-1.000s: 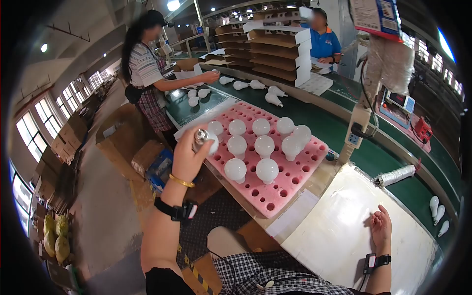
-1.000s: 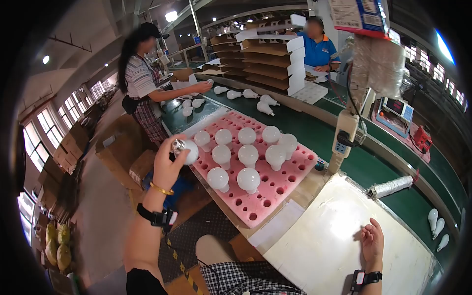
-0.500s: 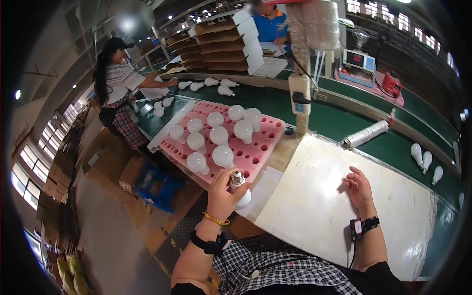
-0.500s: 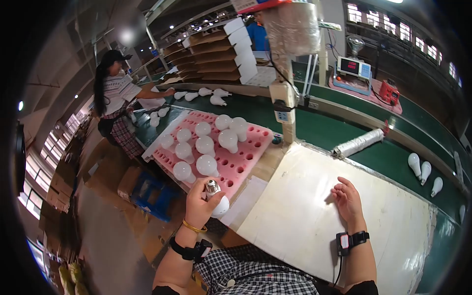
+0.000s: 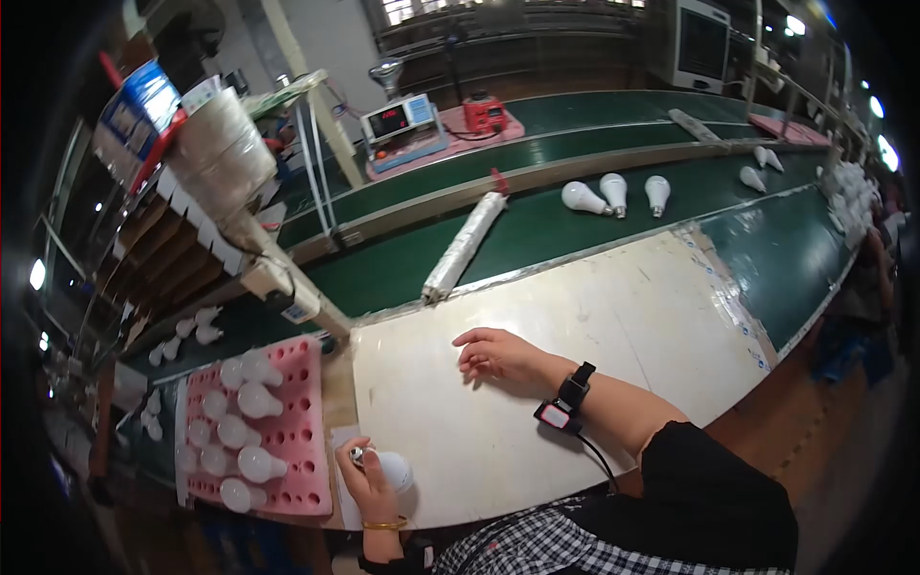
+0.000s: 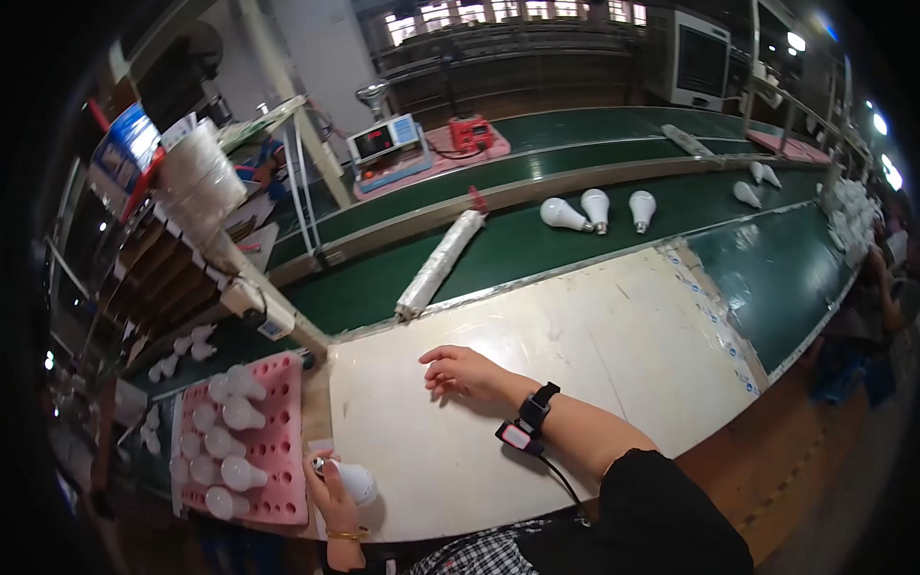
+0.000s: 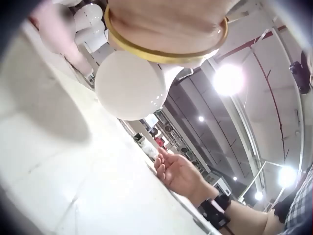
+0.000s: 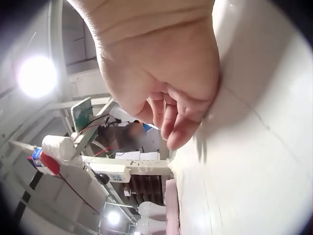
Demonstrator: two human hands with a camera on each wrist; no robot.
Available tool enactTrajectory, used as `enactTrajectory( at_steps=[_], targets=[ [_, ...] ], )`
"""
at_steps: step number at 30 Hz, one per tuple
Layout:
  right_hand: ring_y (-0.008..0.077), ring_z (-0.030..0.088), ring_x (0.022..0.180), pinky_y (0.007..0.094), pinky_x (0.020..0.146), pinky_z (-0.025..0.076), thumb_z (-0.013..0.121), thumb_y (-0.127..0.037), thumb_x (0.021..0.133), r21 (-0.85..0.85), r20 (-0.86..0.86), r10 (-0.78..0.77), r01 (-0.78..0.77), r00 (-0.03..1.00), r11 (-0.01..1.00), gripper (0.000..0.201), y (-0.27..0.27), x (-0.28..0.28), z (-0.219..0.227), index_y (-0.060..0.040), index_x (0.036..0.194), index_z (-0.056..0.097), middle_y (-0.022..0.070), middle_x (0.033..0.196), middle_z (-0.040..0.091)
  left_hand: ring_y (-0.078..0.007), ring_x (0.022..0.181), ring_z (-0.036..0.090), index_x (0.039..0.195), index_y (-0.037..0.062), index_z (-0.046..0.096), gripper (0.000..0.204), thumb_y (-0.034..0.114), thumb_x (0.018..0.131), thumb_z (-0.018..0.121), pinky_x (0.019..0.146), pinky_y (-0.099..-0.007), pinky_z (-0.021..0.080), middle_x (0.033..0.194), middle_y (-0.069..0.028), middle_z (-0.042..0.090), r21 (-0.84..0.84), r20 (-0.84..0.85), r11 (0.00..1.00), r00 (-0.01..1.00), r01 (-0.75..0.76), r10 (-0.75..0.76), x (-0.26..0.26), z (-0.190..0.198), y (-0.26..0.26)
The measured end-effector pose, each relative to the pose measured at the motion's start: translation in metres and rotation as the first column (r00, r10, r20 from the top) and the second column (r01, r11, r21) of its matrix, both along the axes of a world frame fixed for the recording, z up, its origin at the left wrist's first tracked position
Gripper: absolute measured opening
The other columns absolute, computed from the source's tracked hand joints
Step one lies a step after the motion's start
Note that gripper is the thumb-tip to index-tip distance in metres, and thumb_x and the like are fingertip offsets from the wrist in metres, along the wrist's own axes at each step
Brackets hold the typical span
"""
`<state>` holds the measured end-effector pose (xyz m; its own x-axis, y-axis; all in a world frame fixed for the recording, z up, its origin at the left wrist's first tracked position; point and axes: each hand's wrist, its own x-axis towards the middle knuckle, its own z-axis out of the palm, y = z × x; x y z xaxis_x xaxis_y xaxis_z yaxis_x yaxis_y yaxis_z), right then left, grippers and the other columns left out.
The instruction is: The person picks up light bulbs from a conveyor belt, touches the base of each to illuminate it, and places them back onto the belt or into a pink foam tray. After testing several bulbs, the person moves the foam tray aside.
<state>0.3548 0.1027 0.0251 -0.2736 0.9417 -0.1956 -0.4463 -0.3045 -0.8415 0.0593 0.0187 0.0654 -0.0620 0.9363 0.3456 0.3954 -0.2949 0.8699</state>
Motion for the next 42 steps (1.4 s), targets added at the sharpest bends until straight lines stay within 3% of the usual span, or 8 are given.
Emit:
enactTrajectory(
  at_steps=[4, 10, 19, 23, 25, 27, 31, 42],
  targets=[
    [0.0121, 0.059, 0.091, 0.0264, 0.075, 0.05, 0.055, -0.018, 0.092, 0.201, 0.487, -0.164, 0.072, 0.858, 0.977, 0.03, 0.026, 0.056, 0.006, -0.0035, 0.119, 0.057, 0.0061, 0.104, 0.061, -0.0226, 0.09, 0.048, 0.103, -0.0004, 0.047, 0.026, 0.023, 0.092, 0.042, 0.084, -0.0337, 0.04, 0.096, -0.0119, 0.047, 0.092, -0.065, 0.995, 0.998, 0.031, -0.025, 0.011, -0.008, 0.008],
    [0.0385, 0.055, 0.102, 0.0449, 0.091, 0.044, 0.057, -0.01, 0.079, 0.83, 0.553, -0.78, 0.106, -0.292, 0.548, 0.033, 0.093, 0.225, -0.016, 0.0041, 0.109, 0.058, 0.0232, 0.103, 0.058, -0.0268, 0.091, 0.052, 0.104, 0.0012, 0.053, 0.026, 0.021, 0.086, 0.05, 0.083, -0.0368, 0.043, 0.098, -0.0143, 0.054, 0.107, -0.142, 0.971, 0.97, 0.213, -0.197, 0.029, -0.015, 0.006],
    [0.0325, 0.06, 0.091, 0.0469, 0.079, 0.048, 0.075, -0.023, 0.073, 0.675, 0.624, -0.439, 0.163, -0.647, 0.719, 0.048, 0.145, 0.258, -0.023, -0.0048, 0.109, 0.049, 0.0148, 0.096, 0.058, -0.0261, 0.102, 0.05, 0.11, 0.0012, 0.055, 0.031, 0.023, 0.089, 0.05, 0.091, -0.036, 0.039, 0.109, -0.0135, 0.055, -0.094, -0.12, 0.945, 0.939, 0.313, -0.323, 0.015, -0.019, 0.004],
    [0.0343, 0.06, 0.088, 0.0461, 0.078, 0.049, 0.074, -0.023, 0.075, 0.73, 0.653, -0.592, 0.183, -0.472, 0.659, 0.052, 0.162, 0.209, -0.046, -0.0018, 0.115, 0.048, 0.0172, 0.096, 0.057, -0.0233, 0.103, 0.047, 0.114, -0.0005, 0.051, 0.04, 0.03, 0.089, 0.048, 0.093, -0.0345, 0.036, 0.11, -0.0122, 0.052, -0.101, 0.006, 0.958, 0.963, 0.267, -0.268, 0.017, -0.024, 0.001],
    [0.0301, 0.061, 0.086, 0.0407, 0.076, 0.051, 0.067, -0.027, 0.085, 0.748, 0.556, -0.81, 0.314, 0.185, 0.585, 0.044, 0.166, 0.179, -0.043, -0.0006, 0.116, 0.049, 0.0164, 0.099, 0.058, -0.0229, 0.103, 0.047, 0.115, -0.0009, 0.05, 0.042, 0.031, 0.088, 0.047, 0.093, -0.0345, 0.036, 0.11, -0.0123, 0.051, -0.118, -0.025, 0.965, 0.97, 0.235, -0.24, 0.015, -0.028, 0.0],
    [0.0238, 0.061, 0.084, 0.0352, 0.074, 0.052, 0.054, -0.028, 0.095, 0.128, -0.057, -0.587, 0.589, 0.808, 0.798, 0.035, 0.141, 0.133, -0.021, 0.0004, 0.115, 0.05, 0.014, 0.098, 0.061, -0.0227, 0.104, 0.046, 0.116, -0.001, 0.049, 0.042, 0.03, 0.087, 0.047, 0.093, -0.0345, 0.036, 0.11, -0.0122, 0.05, -0.087, 0.068, 0.953, 0.956, 0.291, -0.286, 0.018, -0.023, 0.0],
    [0.0191, 0.06, 0.086, 0.032, 0.072, 0.052, 0.047, -0.023, 0.099, -0.024, -0.467, -0.413, 0.456, 0.782, 0.89, 0.028, 0.094, 0.074, -0.007, 0.0019, 0.113, 0.049, 0.012, 0.105, 0.059, -0.0232, 0.092, 0.05, 0.105, -0.0006, 0.047, 0.034, 0.026, 0.085, 0.046, 0.087, -0.0359, 0.041, 0.1, -0.0131, 0.051, -0.011, 0.071, 0.972, 0.97, 0.233, -0.231, 0.019, -0.024, 0.007],
    [0.011, 0.053, 0.076, 0.0248, 0.063, 0.048, 0.046, -0.023, 0.1, 0.088, -0.357, -0.201, 0.247, 0.912, 0.965, 0.028, 0.088, 0.052, -0.004, -0.0048, 0.12, 0.041, 0.0066, 0.105, 0.056, -0.0223, 0.092, 0.052, 0.105, -0.0011, 0.048, 0.037, 0.031, 0.086, 0.044, 0.086, -0.0344, 0.042, 0.1, -0.0139, 0.054, 0.036, 0.006, 0.985, 0.985, 0.171, -0.172, 0.028, -0.023, 0.007]
  ],
)
